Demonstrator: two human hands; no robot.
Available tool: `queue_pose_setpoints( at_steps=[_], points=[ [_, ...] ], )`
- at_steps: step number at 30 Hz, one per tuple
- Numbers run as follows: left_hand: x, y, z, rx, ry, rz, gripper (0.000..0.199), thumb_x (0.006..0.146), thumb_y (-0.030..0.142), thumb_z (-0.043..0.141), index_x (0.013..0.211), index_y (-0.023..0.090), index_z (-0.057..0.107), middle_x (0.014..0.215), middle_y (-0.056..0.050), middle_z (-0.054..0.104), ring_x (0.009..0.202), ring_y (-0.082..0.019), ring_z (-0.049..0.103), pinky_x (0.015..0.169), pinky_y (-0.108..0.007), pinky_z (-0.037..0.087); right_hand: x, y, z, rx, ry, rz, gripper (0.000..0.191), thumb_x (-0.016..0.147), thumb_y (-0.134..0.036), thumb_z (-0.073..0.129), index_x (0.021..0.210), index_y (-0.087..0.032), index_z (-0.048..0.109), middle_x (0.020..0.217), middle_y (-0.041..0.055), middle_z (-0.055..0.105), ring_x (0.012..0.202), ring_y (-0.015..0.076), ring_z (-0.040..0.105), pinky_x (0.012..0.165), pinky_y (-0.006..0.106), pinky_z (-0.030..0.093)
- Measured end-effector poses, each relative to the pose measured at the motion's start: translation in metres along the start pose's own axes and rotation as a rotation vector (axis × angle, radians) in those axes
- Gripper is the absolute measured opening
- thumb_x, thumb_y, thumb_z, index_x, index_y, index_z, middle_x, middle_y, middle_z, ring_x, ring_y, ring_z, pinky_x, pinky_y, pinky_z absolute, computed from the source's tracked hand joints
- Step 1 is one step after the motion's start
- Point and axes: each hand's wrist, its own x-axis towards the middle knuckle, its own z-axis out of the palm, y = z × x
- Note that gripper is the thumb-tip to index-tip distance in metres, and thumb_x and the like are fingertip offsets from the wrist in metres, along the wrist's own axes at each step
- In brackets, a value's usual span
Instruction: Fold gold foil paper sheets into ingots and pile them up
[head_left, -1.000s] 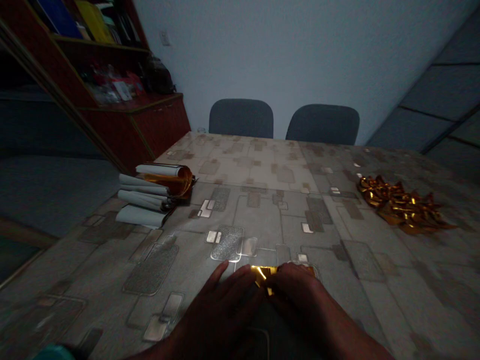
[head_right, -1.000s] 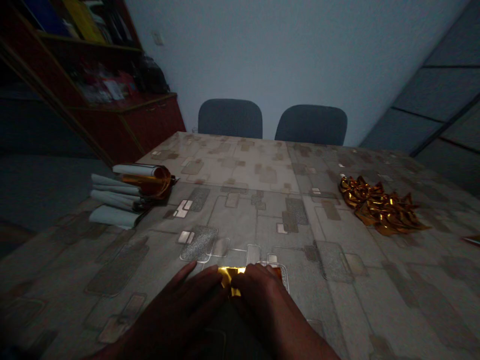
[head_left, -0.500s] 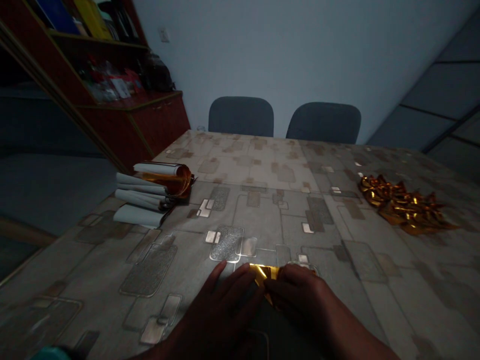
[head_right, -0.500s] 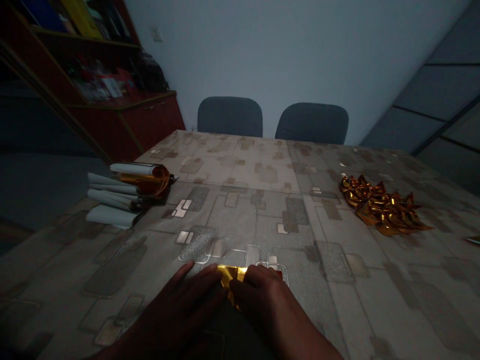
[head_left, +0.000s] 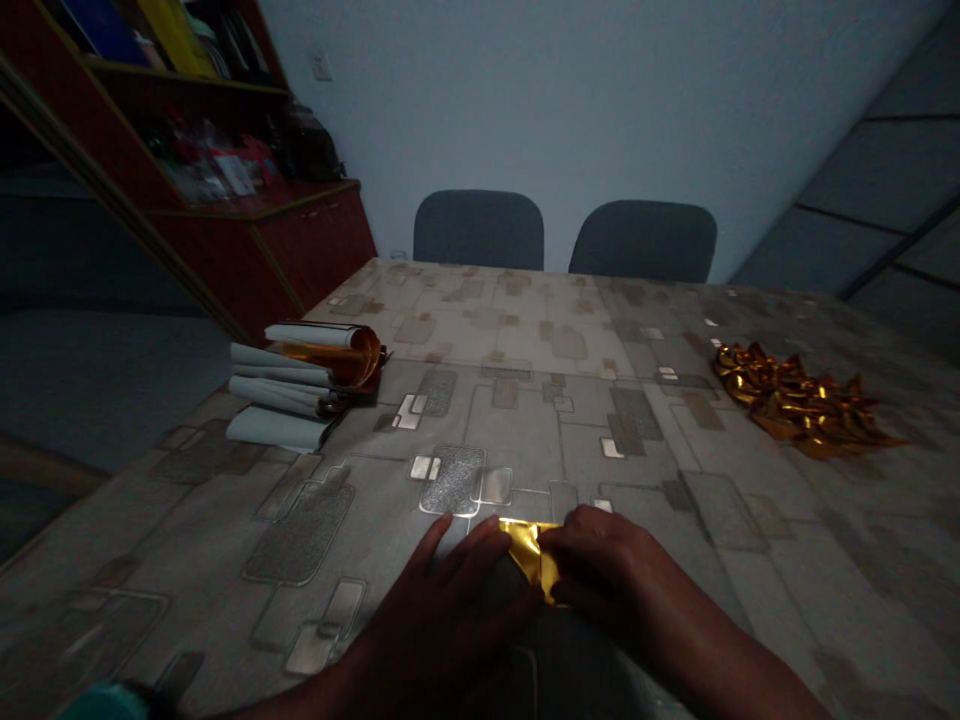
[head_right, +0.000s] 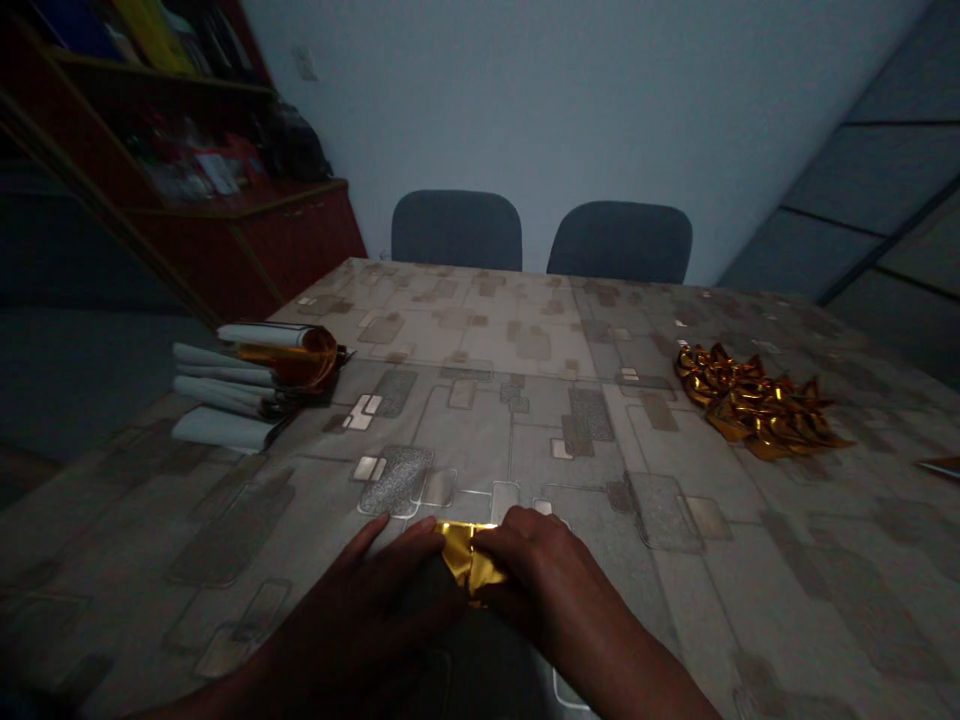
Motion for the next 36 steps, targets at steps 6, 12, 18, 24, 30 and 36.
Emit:
queue_pose_setpoints(
  at_steps=[6, 12, 18, 24, 30, 36],
  points=[
    [-0.001, 0.002, 0.001, -0.002, 0.032, -0.024, 0.072, 0.082, 0.011, 0.053, 0.149, 0.028, 0.034, 0.152, -0.012, 0.037, 0.147, -0.028, 0.018, 0.112, -0.053, 0.029, 0.003, 0.004, -0.002, -0.087, 0.019, 0.017, 0.032, 0.074, -0.004, 0.076, 0.1, -0.022, 0.071, 0.087, 0.0034, 0.067, 0.08, 0.0203, 0.06, 0.069, 0.031, 0.043],
    [0.0, 0.002, 0.004, 0.016, 0.036, -0.016, 0.077, 0.08, 0.01, 0.053, 0.152, 0.026, 0.031, 0.154, -0.013, 0.035, 0.148, -0.029, 0.017, 0.116, -0.055, 0.019, 0.001, -0.002, -0.005, -0.031, 0.01, -0.019, 0.034, 0.083, -0.008, 0.071, 0.112, -0.026, 0.068, 0.091, 0.0031, 0.066, 0.082, 0.0187, 0.06, 0.072, 0.03, 0.044],
    [-0.001, -0.001, 0.003, -0.008, 0.014, -0.01, 0.072, 0.084, 0.015, 0.053, 0.152, 0.027, 0.03, 0.155, -0.013, 0.037, 0.148, -0.03, 0.02, 0.115, -0.056, 0.023, -0.003, -0.012, -0.004, -0.003, -0.027, 0.102, 0.01, 0.091, -0.015, 0.063, 0.09, -0.023, 0.068, 0.086, 0.0019, 0.062, 0.076, 0.0169, 0.059, 0.063, 0.027, 0.043],
    [-0.002, -0.001, 0.002, -0.036, -0.033, -0.038, 0.075, 0.086, 0.018, 0.057, 0.153, 0.031, 0.028, 0.157, -0.014, 0.033, 0.145, -0.034, 0.028, 0.113, -0.06, 0.027, -0.002, -0.012, -0.004, -0.089, 0.004, 0.028, 0.011, 0.091, -0.015, 0.061, 0.088, -0.024, 0.067, 0.084, 0.003, 0.061, 0.074, 0.0184, 0.058, 0.06, 0.029, 0.04],
    [-0.002, 0.001, -0.001, -0.052, -0.083, -0.089, 0.081, 0.082, 0.016, 0.062, 0.153, 0.035, 0.027, 0.16, -0.015, 0.025, 0.145, -0.037, 0.029, 0.113, -0.066, 0.021, 0.0, -0.014, -0.006, -0.217, -0.028, -0.011, 0.02, 0.088, -0.012, 0.063, 0.1, -0.026, 0.07, 0.085, 0.0047, 0.06, 0.073, 0.0195, 0.057, 0.06, 0.029, 0.039],
    [-0.002, 0.001, 0.003, -0.013, -0.068, -0.146, 0.09, 0.077, 0.021, 0.071, 0.151, 0.044, 0.026, 0.163, -0.015, 0.009, 0.145, -0.049, 0.019, 0.105, -0.076, 0.022, -0.001, -0.01, -0.002, -0.232, 0.0, -0.025, 0.026, 0.088, -0.01, 0.062, 0.105, -0.028, 0.069, 0.088, 0.0049, 0.061, 0.077, 0.0206, 0.057, 0.063, 0.03, 0.04]
  ],
)
